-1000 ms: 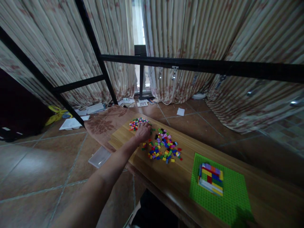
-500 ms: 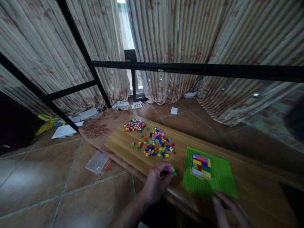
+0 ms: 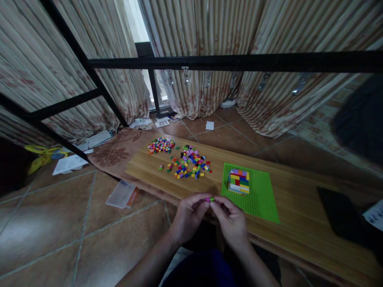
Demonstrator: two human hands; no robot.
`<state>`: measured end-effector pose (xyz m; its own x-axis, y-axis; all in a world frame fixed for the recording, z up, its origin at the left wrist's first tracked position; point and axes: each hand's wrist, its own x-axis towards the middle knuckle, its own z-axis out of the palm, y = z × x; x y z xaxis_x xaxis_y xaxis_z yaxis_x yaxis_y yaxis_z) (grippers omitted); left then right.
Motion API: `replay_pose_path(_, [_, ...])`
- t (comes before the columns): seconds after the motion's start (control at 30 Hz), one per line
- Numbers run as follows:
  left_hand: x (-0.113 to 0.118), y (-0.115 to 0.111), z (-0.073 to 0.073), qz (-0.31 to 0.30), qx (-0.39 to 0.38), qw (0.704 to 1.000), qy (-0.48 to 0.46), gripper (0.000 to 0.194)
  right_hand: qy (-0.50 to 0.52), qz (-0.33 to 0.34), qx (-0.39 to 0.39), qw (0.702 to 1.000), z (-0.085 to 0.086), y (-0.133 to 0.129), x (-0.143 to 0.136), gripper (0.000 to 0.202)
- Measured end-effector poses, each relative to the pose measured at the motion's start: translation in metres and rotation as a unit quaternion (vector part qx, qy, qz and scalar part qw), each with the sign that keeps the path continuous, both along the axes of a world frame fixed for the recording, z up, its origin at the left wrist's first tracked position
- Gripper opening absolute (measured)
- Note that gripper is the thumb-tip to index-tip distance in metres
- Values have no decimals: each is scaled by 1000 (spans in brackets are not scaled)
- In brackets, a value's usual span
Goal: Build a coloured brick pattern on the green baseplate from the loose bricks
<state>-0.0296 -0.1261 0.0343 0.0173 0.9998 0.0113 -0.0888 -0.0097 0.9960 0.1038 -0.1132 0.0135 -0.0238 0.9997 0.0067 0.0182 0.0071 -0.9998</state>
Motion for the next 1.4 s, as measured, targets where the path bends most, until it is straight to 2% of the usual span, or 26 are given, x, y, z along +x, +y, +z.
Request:
replay_pose_path(0.17, [-1,-3,-9,15,-23,1000,-1,20,21,34,-47,998,3,-1,-8,23])
replay_pose_path(0.37, [-31,6,-18,31,-89,995,-15,17,-44,63,-107,991,-4,11,-3,32])
replay_pose_path(0.47, [-41,10,-20,40,-133,986,-88,25,-175,68,-20,982,-10,32,-12,25])
replay_pose_path(0.53, [-43,11,-21,53,-144,978,-144,29,-292,40,74,953,-15,51,-24,19])
replay_pose_path(0.6, [-43,11,-22,65,-142,972,-178,31,-371,28,124,920,-20,69,-36,17])
replay_pose_path(0.67, [-43,11,-21,71,-135,971,-185,31,-392,31,136,909,-25,82,-46,18])
replay_pose_path(0.77, [-45,11,-19,82,-122,974,-170,30,-391,38,143,908,-30,89,-50,24])
replay_pose_path(0.9, [-44,14,-18,98,-112,978,-144,28,-342,23,139,929,-30,76,-42,29])
replay_pose_path(1.07, [-25,23,-28,107,-82,987,-93,24,-157,10,78,984,-20,41,-29,25])
replay_pose_path(1.17, [-6,27,-29,102,-41,992,-55,18,-54,-9,29,998,-11,28,-20,23])
replay_pose_path(1.27, [8,27,-22,60,-26,997,-44,15,16,-51,-13,998,-1,26,-10,20])
replay_pose_path(1.4, [14,29,-9,-15,-35,998,-48,18,81,-78,-45,993,10,28,5,26])
